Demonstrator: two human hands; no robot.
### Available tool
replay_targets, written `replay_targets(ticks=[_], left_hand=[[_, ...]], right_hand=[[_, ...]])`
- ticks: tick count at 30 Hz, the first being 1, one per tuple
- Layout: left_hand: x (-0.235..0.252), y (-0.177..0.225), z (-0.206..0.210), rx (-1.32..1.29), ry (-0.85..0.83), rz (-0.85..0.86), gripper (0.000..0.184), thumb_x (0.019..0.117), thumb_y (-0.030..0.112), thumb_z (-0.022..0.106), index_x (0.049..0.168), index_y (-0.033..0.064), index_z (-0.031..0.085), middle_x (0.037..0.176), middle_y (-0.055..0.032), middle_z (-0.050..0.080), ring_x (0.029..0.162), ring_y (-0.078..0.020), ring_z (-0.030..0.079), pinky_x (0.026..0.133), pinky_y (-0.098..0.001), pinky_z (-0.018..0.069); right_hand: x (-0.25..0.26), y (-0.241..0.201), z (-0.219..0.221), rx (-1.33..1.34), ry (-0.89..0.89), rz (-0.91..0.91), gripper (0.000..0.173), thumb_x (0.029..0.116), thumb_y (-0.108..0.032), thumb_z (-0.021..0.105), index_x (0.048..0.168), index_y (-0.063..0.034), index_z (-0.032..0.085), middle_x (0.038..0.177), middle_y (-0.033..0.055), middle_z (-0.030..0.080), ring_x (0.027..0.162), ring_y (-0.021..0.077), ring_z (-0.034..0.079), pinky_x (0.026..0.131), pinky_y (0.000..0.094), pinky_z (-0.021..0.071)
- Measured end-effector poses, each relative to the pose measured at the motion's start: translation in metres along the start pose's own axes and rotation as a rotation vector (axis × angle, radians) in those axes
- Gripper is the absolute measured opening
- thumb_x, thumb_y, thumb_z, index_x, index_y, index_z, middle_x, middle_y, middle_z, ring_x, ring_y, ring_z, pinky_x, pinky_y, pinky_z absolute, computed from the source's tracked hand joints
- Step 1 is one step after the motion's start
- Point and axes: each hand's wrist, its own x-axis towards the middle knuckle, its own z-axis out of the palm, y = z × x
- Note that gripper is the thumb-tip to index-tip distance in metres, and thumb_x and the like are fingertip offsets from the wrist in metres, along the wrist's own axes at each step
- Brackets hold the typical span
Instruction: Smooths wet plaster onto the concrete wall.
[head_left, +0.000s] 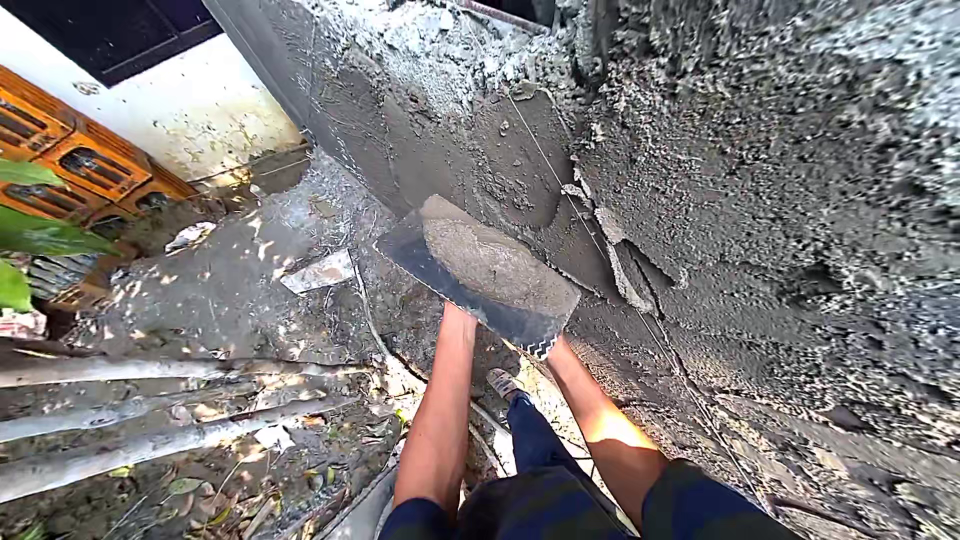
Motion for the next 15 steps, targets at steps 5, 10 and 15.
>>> replay_targets(ticks=[5, 10, 15], left_hand=[[0.040, -0.014, 0.002, -0.059, 0.067, 0.007, 0.046, 0.1122, 0.041, 0.023, 0.136, 0.0117, 0.049, 0.120, -0.0080, 0.062, 0.104, -0.0168, 0.060, 0.087, -0.0376, 0.0535], [0.051, -0.006, 0.006, -0.139, -0.028, 0.022, 0.043, 0.1103, 0.048, 0.028, 0.130, 0.0178, 0.052, 0.113, -0.0030, 0.065, 0.102, -0.0151, 0.063, 0.084, -0.0368, 0.0560], [0.072, -0.003, 0.003, -0.053, -0.151, 0.069, 0.031, 0.1106, 0.036, 0.037, 0.129, 0.0168, 0.052, 0.112, -0.0046, 0.065, 0.101, -0.0172, 0.064, 0.086, -0.0394, 0.0566]], right_hand=[[0.001, 0.001, 0.006, 0.126, 0.046, -0.041, 0.051, 0.0956, 0.005, 0.060, 0.142, 0.0141, 0.041, 0.131, 0.0223, 0.058, 0.117, 0.0081, 0.059, 0.100, 0.0202, 0.0489], [-0.001, -0.004, 0.014, 0.272, 0.110, -0.110, 0.058, 0.0874, 0.008, 0.068, 0.139, 0.0115, 0.041, 0.120, 0.0148, 0.060, 0.108, 0.0035, 0.060, 0.093, 0.0183, 0.0517], [0.008, -0.030, 0.025, 0.458, 0.132, -0.157, 0.043, 0.0905, 0.012, 0.063, 0.131, 0.0088, 0.051, 0.115, 0.0150, 0.066, 0.105, 0.0138, 0.066, 0.094, 0.0295, 0.0582]])
